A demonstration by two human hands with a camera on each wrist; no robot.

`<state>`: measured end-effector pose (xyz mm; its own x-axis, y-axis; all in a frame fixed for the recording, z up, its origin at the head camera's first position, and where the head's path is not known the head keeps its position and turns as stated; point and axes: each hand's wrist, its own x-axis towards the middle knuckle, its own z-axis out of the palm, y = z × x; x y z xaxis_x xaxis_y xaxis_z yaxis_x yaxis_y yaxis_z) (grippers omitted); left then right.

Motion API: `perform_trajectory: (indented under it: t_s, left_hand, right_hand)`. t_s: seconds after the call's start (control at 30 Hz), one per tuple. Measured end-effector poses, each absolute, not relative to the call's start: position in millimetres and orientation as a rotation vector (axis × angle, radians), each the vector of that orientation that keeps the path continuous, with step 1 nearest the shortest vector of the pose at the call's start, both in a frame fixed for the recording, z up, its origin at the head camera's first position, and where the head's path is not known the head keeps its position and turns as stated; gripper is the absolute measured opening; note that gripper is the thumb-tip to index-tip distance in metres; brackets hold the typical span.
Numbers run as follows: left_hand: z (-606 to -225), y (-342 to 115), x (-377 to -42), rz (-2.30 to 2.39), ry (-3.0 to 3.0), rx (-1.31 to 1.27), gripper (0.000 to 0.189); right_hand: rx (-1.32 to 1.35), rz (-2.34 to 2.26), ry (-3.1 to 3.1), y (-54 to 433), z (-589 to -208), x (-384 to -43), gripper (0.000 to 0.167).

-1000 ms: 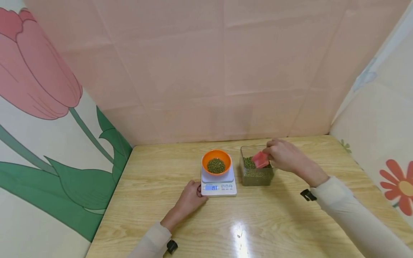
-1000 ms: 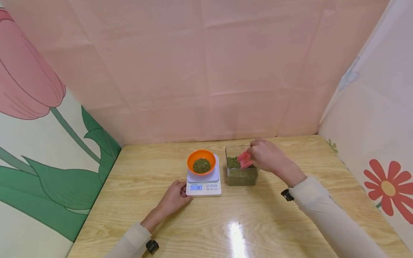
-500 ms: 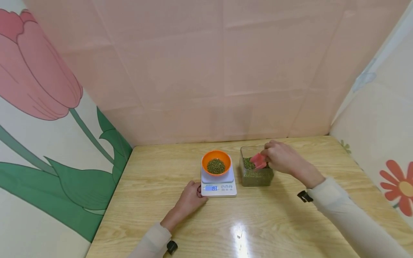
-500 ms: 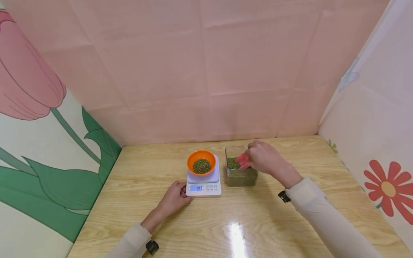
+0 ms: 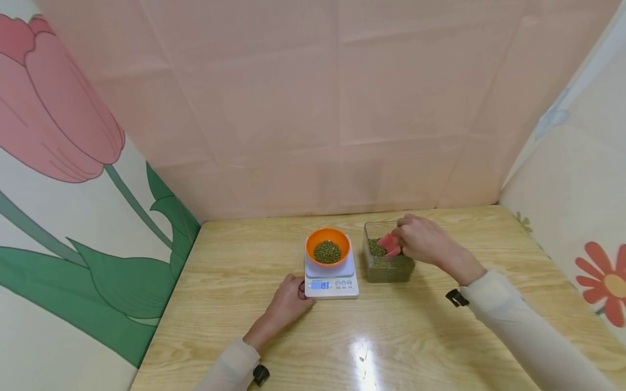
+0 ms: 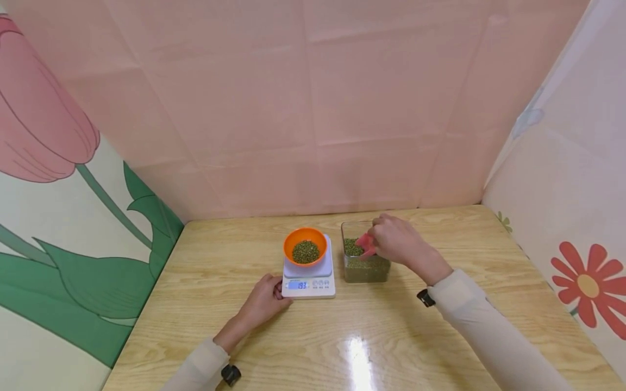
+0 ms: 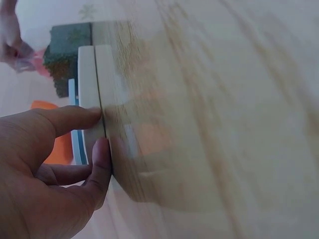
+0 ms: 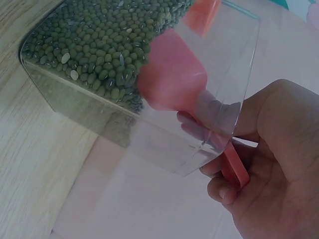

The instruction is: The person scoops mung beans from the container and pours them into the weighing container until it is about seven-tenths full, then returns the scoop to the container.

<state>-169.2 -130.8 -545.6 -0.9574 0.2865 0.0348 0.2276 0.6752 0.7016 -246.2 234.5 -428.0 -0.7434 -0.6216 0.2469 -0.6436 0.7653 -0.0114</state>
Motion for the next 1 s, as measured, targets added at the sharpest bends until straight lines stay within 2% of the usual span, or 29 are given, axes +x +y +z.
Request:
perform_trajectory:
  t_s: [0.17, 0.5, 1.0]
  left_hand:
    - [-545.2, -130.6, -168.2, 1.150, 2.794, 0.407, 0.037]
    - [-544.7, -129.0, -171.3, 1.129, 2.818, 0.419, 0.025]
    - [-544.5, -129.5, -169.1, 1.139, 2.812, 0.417, 0.028]
  right_hand:
    - [0.978, 0.159, -2.762, 232.6, -431.6, -247.0, 0.021]
    - [1.004, 0.146, -2.745, 230.5, -434.5, -247.4, 0.024]
    - [1.061, 0.170, -2.779, 227.2, -433.4, -254.3, 0.020]
